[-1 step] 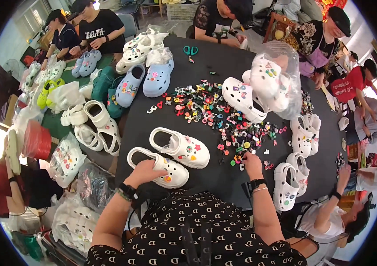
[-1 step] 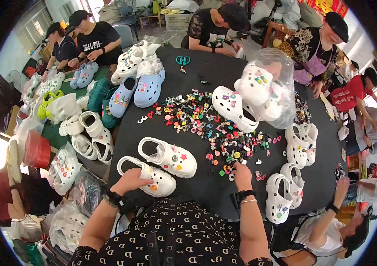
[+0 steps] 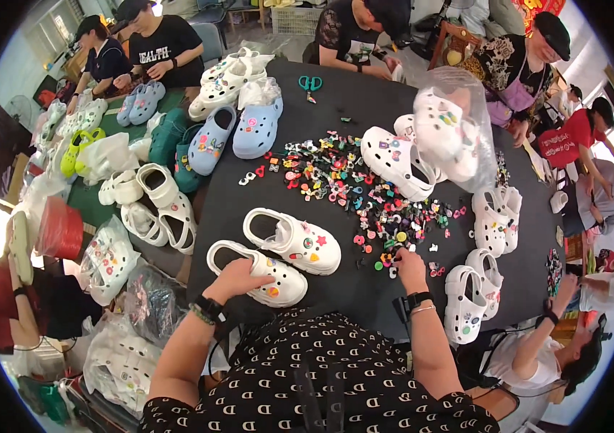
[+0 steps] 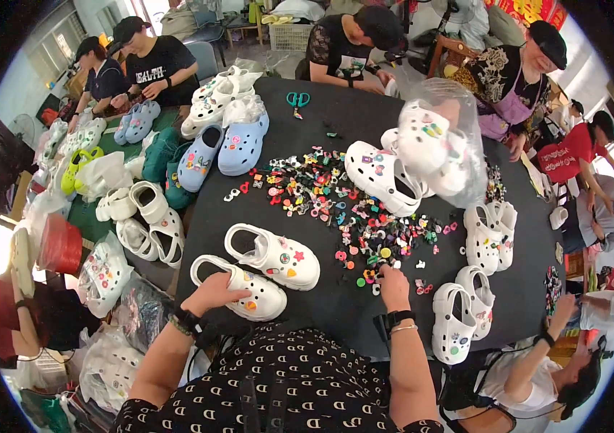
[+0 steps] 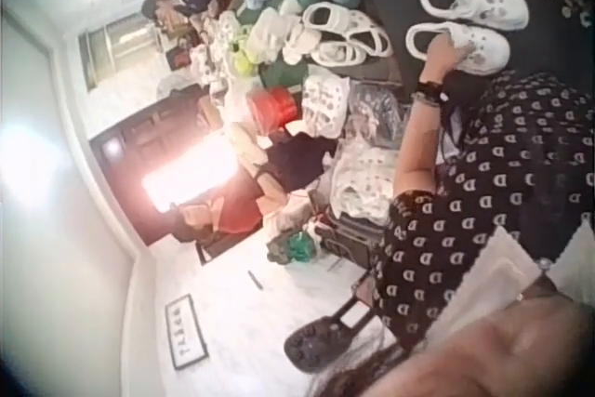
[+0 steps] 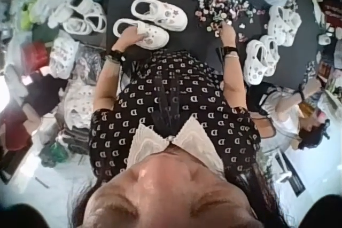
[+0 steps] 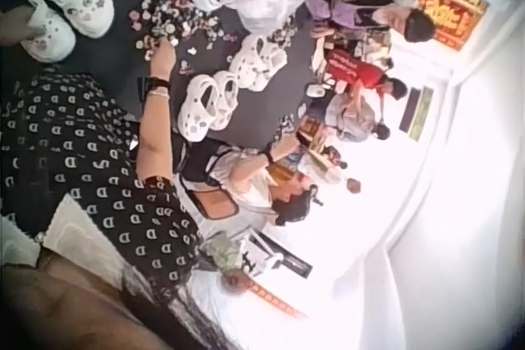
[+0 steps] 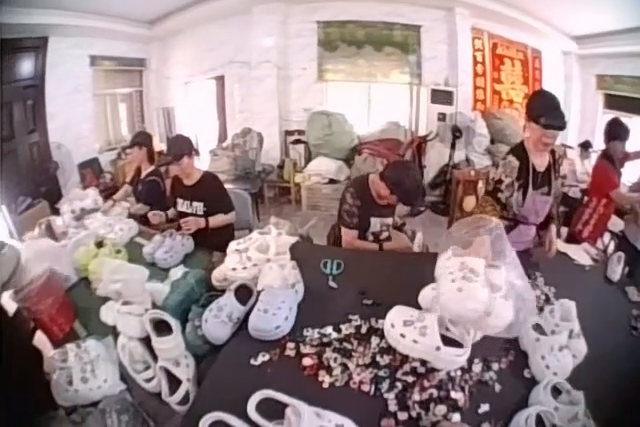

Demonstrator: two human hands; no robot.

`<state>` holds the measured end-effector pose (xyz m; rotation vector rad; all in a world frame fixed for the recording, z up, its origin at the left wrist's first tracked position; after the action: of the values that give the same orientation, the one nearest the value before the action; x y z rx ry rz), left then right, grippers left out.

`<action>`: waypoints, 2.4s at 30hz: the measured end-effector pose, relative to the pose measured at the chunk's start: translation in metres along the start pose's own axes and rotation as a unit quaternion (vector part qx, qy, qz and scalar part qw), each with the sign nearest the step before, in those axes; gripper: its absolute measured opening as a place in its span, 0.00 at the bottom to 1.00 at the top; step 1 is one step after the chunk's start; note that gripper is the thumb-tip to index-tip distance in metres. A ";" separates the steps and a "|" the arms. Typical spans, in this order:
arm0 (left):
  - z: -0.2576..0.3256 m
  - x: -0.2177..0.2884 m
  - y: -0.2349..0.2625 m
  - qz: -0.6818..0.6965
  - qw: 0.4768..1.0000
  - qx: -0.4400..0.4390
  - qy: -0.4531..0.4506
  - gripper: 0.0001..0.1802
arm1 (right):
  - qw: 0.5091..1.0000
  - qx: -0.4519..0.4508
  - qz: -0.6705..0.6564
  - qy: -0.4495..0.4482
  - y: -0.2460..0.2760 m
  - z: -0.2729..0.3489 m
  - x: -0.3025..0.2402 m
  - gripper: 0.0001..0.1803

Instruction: Manually attaching decorative charms to rubber clogs and placing them into individual plastic bags.

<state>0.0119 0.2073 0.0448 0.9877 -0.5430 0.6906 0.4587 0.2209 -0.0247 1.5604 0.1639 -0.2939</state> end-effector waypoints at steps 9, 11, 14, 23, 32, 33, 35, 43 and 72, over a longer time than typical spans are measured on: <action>-0.011 0.006 -0.024 0.235 0.960 -0.052 0.142 0.25 | 0.996 -0.013 0.083 -0.031 -0.007 0.007 -0.014 0.13; -0.008 0.002 -0.036 0.441 0.868 -0.129 0.187 0.22 | 0.996 0.023 0.068 -0.046 -0.011 0.007 -0.016 0.13; -0.003 -0.001 -0.042 0.489 0.829 -0.179 0.204 0.20 | 0.996 0.013 0.074 -0.056 -0.009 0.005 -0.020 0.12; 0.005 -0.004 -0.058 0.506 0.838 -0.103 0.175 0.21 | 0.968 -0.039 -0.150 0.198 0.037 0.014 -0.122 0.08; 0.008 -0.008 -0.064 0.478 0.864 -0.092 0.129 0.17 | 0.922 -0.180 -0.099 0.328 -0.008 0.039 -0.216 0.09; 0.009 -0.008 -0.064 0.480 0.863 -0.090 0.130 0.17 | 0.921 -0.181 -0.099 0.329 -0.008 0.039 -0.220 0.09; 0.010 -0.007 -0.065 0.475 0.868 -0.086 0.121 0.15 | 0.923 -0.165 -0.070 0.342 -0.007 0.039 -0.227 0.09; 0.011 -0.005 -0.066 0.475 0.867 -0.093 0.119 0.16 | 0.943 -0.118 -0.082 0.300 -0.003 0.036 -0.236 0.15; 0.030 -0.001 -0.037 0.150 0.988 -0.035 -0.021 0.25 | 0.909 -0.181 -0.262 0.267 0.020 0.015 -0.206 0.26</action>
<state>0.0353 0.1665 0.0369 0.8644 -0.7569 0.9128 0.2670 0.2227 0.0540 1.1680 1.0230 -0.2292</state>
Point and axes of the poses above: each hand's wrist, its own z-axis away from the middle knuckle, its own y-axis out of the back of the hand, x = y × z, the point moved 2 cm from there along -z, towards the middle knuckle, and after that the axes turned 6 degrees about x, right-handed, at the moved point
